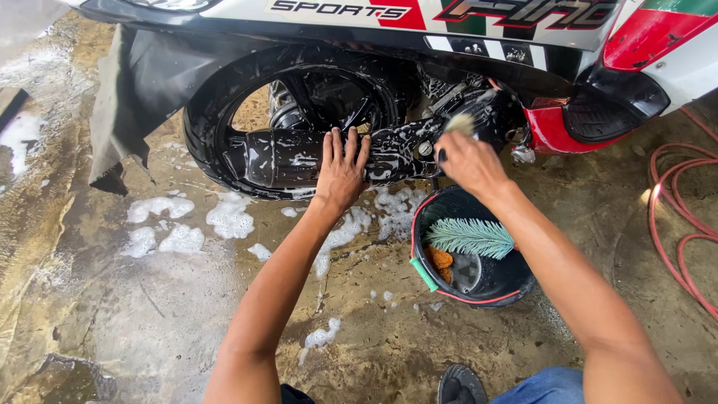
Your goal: The person scrubs the rear wheel and chain of a red and white motorcycle using a sponge and soapy water. They then clean the floorboard and front wheel area using a brush and sponge, dipping the tools into a bucket of water as needed.
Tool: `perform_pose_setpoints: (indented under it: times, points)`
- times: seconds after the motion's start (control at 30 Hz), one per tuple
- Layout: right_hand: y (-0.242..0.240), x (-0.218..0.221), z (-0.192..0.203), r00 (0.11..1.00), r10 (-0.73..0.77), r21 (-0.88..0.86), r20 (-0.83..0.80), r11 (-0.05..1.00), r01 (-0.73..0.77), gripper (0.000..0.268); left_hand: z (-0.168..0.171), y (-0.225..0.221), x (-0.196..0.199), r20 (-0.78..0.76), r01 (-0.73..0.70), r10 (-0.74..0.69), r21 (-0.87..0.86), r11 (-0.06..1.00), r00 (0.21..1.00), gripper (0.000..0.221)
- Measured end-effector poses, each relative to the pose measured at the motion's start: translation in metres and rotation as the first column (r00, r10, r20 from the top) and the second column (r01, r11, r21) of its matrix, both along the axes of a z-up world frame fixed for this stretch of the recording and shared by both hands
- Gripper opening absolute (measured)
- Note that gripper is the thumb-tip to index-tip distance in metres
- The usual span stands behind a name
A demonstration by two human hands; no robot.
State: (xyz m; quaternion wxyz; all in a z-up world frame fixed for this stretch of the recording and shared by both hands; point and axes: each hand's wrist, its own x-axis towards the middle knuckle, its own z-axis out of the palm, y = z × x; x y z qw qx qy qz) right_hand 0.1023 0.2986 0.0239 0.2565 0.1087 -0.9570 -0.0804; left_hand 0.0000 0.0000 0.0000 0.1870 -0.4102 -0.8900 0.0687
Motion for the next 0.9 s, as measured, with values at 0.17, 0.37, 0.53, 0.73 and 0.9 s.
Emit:
perform_pose_setpoints:
  times: [0.17, 0.37, 0.53, 0.73, 0.9]
  points:
    - [0.027, 0.005, 0.007, 0.970, 0.092, -0.035, -0.226, 0.994, -0.102, 0.008, -0.016, 0.004, -0.009, 0.003, 0.001, -0.001, 0.009, 1.000, 1.000, 0.105]
    - [0.027, 0.001, -0.007, 0.941, 0.122, -0.204, -0.316, 0.960, -0.193, 0.005, -0.008, 0.003, -0.004, 0.000, -0.012, 0.012, -0.005, 1.000, 1.000, 0.105]
    - [0.024, 0.004, 0.005, 0.954, 0.029, -0.351, -0.299, 0.926, -0.138, 0.004, -0.014, 0.001, 0.000, 0.022, -0.026, 0.026, -0.016, 1.000, 0.999, 0.103]
    - [-0.005, 0.000, 0.009, 0.961, 0.024, -0.398, -0.277, 0.907, -0.138, 0.002, -0.005, 0.001, 0.002, -0.002, -0.023, 0.023, -0.039, 0.999, 1.000, 0.103]
    - [0.005, 0.012, 0.050, 0.916, -0.156, -0.465, -0.369, 0.884, -0.036, 0.012, -0.006, -0.003, 0.000, -0.009, -0.012, 0.012, -0.032, 0.999, 1.000, 0.098]
